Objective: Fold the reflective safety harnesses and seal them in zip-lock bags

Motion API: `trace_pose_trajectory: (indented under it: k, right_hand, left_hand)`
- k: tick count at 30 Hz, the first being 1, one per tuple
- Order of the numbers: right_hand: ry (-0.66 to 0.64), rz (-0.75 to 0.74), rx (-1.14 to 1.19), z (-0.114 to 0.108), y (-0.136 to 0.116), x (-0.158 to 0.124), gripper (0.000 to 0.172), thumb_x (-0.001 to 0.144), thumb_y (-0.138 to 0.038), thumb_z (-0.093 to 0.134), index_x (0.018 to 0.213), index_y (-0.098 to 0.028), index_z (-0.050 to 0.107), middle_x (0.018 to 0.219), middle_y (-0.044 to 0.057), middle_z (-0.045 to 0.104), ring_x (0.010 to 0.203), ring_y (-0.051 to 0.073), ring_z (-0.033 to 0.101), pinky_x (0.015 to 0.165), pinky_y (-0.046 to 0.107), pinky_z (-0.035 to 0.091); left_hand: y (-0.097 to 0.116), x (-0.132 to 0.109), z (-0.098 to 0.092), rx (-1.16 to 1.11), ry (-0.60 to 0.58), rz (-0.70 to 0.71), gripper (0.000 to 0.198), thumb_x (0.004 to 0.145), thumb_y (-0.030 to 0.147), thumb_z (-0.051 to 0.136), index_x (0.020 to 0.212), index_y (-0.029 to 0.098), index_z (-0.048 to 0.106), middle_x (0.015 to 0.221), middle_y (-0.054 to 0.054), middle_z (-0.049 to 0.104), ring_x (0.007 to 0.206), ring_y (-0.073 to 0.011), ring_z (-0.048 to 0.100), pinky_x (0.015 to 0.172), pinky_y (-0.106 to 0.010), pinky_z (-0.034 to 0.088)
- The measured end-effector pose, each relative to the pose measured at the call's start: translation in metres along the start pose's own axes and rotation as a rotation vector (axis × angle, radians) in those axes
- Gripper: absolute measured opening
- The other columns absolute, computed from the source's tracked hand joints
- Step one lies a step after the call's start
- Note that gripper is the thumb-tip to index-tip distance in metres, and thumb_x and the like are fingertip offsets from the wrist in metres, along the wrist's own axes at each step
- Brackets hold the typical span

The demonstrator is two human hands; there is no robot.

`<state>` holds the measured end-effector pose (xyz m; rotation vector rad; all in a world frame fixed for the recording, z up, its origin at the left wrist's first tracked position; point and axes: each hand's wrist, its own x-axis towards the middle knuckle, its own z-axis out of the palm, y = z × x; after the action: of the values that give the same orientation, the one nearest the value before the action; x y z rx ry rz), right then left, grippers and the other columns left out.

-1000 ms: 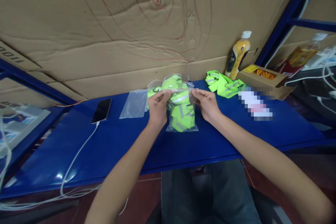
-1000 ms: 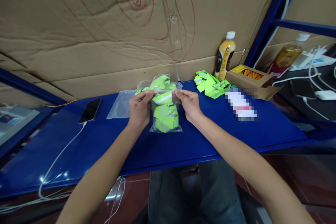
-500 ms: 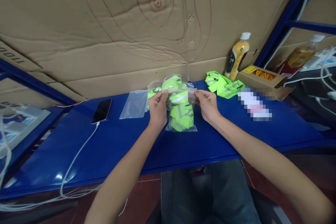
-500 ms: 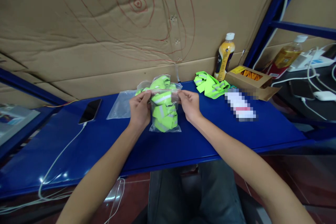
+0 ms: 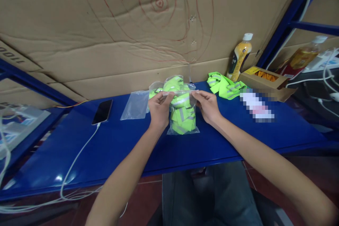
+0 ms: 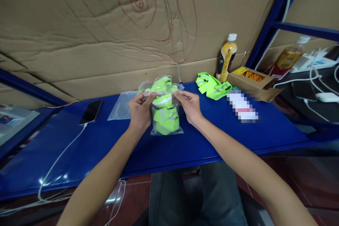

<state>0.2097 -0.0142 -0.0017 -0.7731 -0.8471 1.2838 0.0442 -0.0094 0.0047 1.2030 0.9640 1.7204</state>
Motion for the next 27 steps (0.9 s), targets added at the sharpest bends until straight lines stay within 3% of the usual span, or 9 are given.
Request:
trace_pose_trajectory:
  k: [3,9,14,19,27]
  right_hand:
    - [-0.038,0.047,-0.006,0.0005,0.0002,-0.0007,0.037,0.060,-0.052,0.098,0.078,-0.024,0.084,0.082,0.003,0.078,0.081,0.019,0.067,0.081,0.035,0.052]
    - [-0.033,0.048,0.015,0.0012,0.0012,-0.0049,0.033,0.060,-0.049,0.098,0.076,-0.024,0.083,0.082,0.002,0.079,0.081,0.019,0.068,0.082,0.034,0.052]
    - [-0.028,0.163,0.021,0.0048,-0.0006,-0.0064,0.036,0.053,-0.045,0.100,0.075,-0.023,0.081,0.077,0.001,0.078,0.076,0.019,0.068,0.077,0.034,0.051]
    - [-0.012,0.190,0.021,0.0031,-0.0009,-0.0061,0.038,0.048,-0.041,0.101,0.072,-0.022,0.079,0.076,0.000,0.076,0.072,0.015,0.064,0.073,0.031,0.047]
    - [0.008,0.207,-0.069,0.0018,-0.0001,-0.0033,0.036,0.047,-0.037,0.102,0.070,-0.021,0.078,0.073,0.000,0.075,0.071,0.016,0.062,0.071,0.031,0.045]
  left_hand:
    - [-0.0001,-0.0006,-0.0010,0.026,-0.031,0.019,0.022,0.079,0.037,0.090,0.079,0.018,0.079,0.080,-0.003,0.075,0.072,-0.0145,0.065,0.071,-0.026,0.050]
    - [-0.0003,0.0007,0.0000,0.014,-0.088,-0.081,0.026,0.073,0.040,0.095,0.081,0.019,0.082,0.083,-0.004,0.076,0.075,-0.0163,0.066,0.073,-0.028,0.052]
    - [0.0008,-0.0042,0.0022,0.062,-0.107,-0.056,0.028,0.068,0.038,0.098,0.075,0.019,0.079,0.078,-0.004,0.076,0.072,-0.0166,0.067,0.071,-0.028,0.051]
    - [-0.0005,-0.0065,0.0023,0.047,-0.173,-0.157,0.030,0.067,0.040,0.098,0.080,0.018,0.082,0.082,-0.006,0.078,0.075,-0.0180,0.069,0.073,-0.029,0.052]
    - [-0.0004,-0.0053,0.0026,0.156,-0.158,-0.065,0.031,0.065,0.041,0.099,0.075,0.018,0.081,0.076,-0.004,0.075,0.069,-0.0157,0.064,0.066,-0.026,0.049]
